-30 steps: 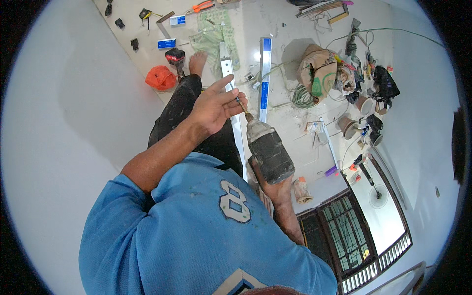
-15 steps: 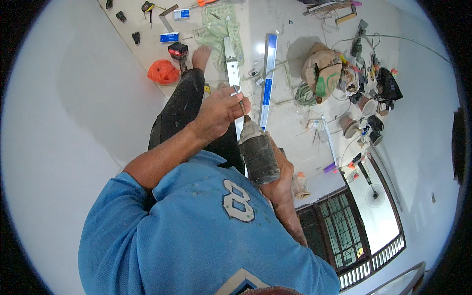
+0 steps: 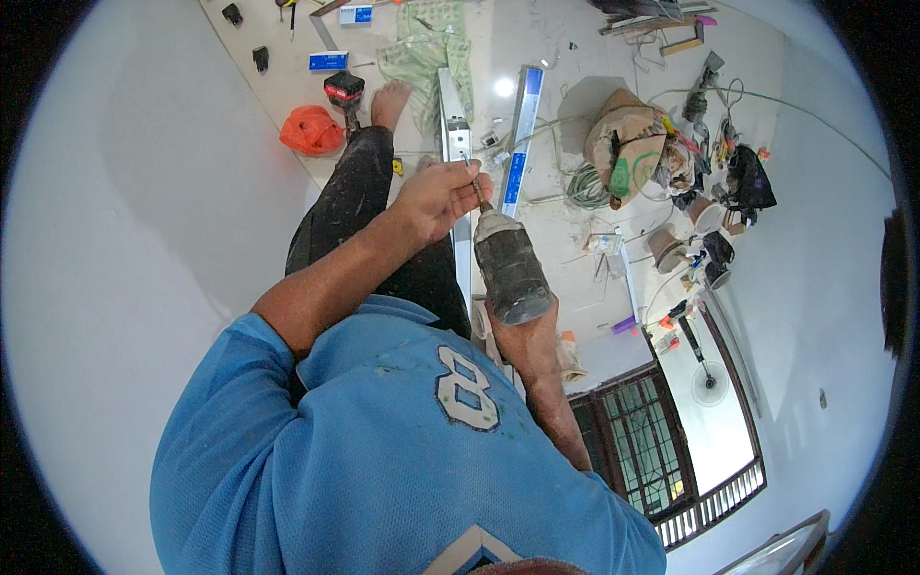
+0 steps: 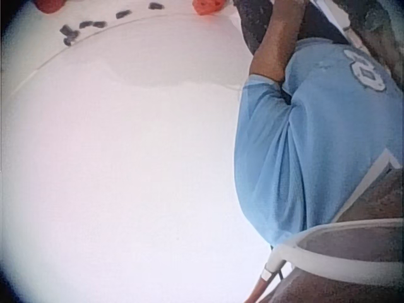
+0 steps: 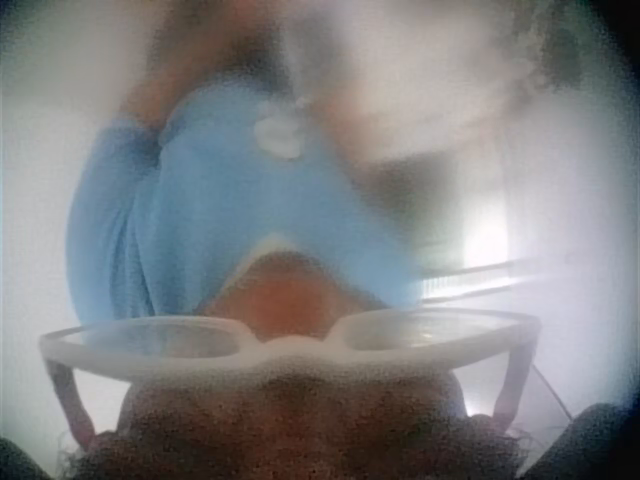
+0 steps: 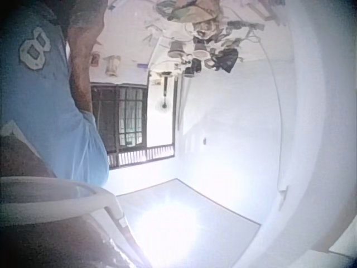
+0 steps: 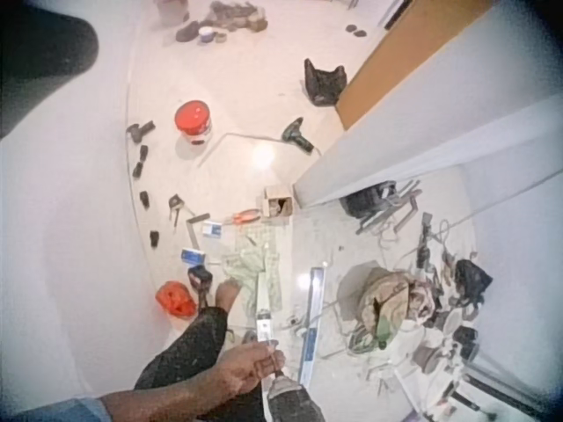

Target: The person assembles a metal frame by inserting screws into pre-drilled holes and tightening them with a cordless drill. They handle the frame pieces, screws, and drill, working on the floor in a cluttered room.

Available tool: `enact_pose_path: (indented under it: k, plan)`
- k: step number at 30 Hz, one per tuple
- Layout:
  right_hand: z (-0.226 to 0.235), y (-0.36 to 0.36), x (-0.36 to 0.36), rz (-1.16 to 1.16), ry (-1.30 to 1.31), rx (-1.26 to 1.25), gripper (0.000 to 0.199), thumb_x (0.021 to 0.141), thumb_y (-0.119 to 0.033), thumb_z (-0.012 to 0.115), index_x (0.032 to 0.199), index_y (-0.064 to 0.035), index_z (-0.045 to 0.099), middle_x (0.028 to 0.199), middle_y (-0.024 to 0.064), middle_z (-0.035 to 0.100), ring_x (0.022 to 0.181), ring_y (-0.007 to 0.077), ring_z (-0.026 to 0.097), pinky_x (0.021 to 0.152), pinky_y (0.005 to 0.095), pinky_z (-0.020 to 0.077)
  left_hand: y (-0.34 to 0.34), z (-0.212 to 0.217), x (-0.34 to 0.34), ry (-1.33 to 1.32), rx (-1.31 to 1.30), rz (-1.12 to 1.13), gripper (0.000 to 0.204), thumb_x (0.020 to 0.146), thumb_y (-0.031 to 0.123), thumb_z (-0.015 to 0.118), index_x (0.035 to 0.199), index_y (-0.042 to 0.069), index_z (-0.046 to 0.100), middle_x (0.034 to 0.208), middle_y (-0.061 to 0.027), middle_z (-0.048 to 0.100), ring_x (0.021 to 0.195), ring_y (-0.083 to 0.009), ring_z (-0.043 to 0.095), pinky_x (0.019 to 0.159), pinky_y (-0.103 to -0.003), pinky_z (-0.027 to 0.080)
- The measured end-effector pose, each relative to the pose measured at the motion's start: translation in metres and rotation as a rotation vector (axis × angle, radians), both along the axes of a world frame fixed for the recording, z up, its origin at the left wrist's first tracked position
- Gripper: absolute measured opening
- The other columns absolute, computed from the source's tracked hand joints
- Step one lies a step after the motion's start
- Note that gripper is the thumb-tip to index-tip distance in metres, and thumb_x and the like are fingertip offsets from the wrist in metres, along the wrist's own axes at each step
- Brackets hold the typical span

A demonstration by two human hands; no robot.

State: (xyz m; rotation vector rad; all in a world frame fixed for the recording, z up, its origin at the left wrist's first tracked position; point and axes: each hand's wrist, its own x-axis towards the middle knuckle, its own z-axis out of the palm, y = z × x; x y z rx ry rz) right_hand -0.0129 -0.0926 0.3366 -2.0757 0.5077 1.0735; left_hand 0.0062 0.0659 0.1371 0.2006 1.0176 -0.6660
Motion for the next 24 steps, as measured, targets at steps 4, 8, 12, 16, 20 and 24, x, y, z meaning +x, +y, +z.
enact_pose_path:
  k: [4, 8, 12, 16, 20, 24]
  plan:
    - [-0.003, 0.0, 0.006, 0.04, -0.011, 0.01, 0.057, 0.092, -0.005, 0.081, 0.145, 0.002, 0.061, 0.124, 0.0206, 0.079, 0.114, 0.0309, 0.078, 0.098, 0.0397, 0.0611, 0.002, -0.01, -0.002, 0.026, 0.002, 0.0, 0.021, 0.112, 0.011, 0.065, 0.123, -0.006, 0.063, 0.11, -0.0165, 0.072, 0.101, -0.0276, 0.075, 0.095, -0.041, 0.065]
    - [-0.006, 0.002, 0.011, 0.007, -0.055, 0.059, 0.061, 0.091, -0.006, 0.083, 0.147, 0.0013, 0.06, 0.125, 0.0223, 0.078, 0.115, 0.0332, 0.079, 0.099, 0.0409, 0.0612, 0.0, -0.015, -0.001, 0.042, -0.007, 0.022, 0.021, 0.111, 0.011, 0.065, 0.124, -0.006, 0.063, 0.111, -0.0172, 0.073, 0.1, -0.0281, 0.075, 0.094, -0.041, 0.066]
    - [-0.014, 0.008, 0.018, 0.025, -0.049, 0.042, 0.064, 0.09, -0.006, 0.083, 0.149, 0.0007, 0.059, 0.126, 0.0235, 0.078, 0.117, 0.0352, 0.078, 0.1, 0.0419, 0.0611, -0.001, -0.026, -0.003, 0.064, 0.002, -0.015, 0.023, 0.111, 0.016, 0.068, 0.124, -0.002, 0.064, 0.106, -0.0132, 0.075, 0.1, -0.0248, 0.075, 0.097, -0.039, 0.063]
    - [-0.021, 0.011, 0.025, 0.071, -0.04, 0.014, 0.066, 0.09, -0.008, 0.083, 0.151, 0.0005, 0.058, 0.126, 0.0237, 0.078, 0.118, 0.0358, 0.078, 0.1, 0.0421, 0.0611, 0.002, -0.031, -0.007, 0.071, -0.103, 0.028, 0.022, 0.113, 0.016, 0.061, 0.125, -0.003, 0.063, 0.109, -0.0157, 0.075, 0.1, -0.0282, 0.076, 0.095, -0.041, 0.065]
    - [-0.029, 0.015, 0.024, 0.055, -0.121, 0.059, 0.066, 0.091, -0.01, 0.083, 0.151, 0.0005, 0.057, 0.126, 0.0243, 0.078, 0.119, 0.0365, 0.078, 0.1, 0.0424, 0.0613, 0.001, -0.029, -0.003, 0.164, -0.101, -0.017, 0.025, 0.114, 0.021, 0.06, 0.127, 0.0, 0.064, 0.108, -0.0131, 0.077, 0.102, -0.027, 0.076, 0.097, -0.043, 0.062]
    - [-0.031, 0.026, 0.031, 0.077, -0.068, -0.005, 0.066, 0.092, -0.012, 0.082, 0.152, 0.0014, 0.056, 0.126, 0.0259, 0.078, 0.12, 0.0382, 0.078, 0.1, 0.0433, 0.0618, 0.004, -0.035, -0.003, 0.168, -0.072, -0.058, 0.026, 0.116, 0.024, 0.057, 0.124, 0.001, 0.065, 0.107, -0.0133, 0.077, 0.101, -0.0268, 0.076, 0.096, -0.044, 0.062]
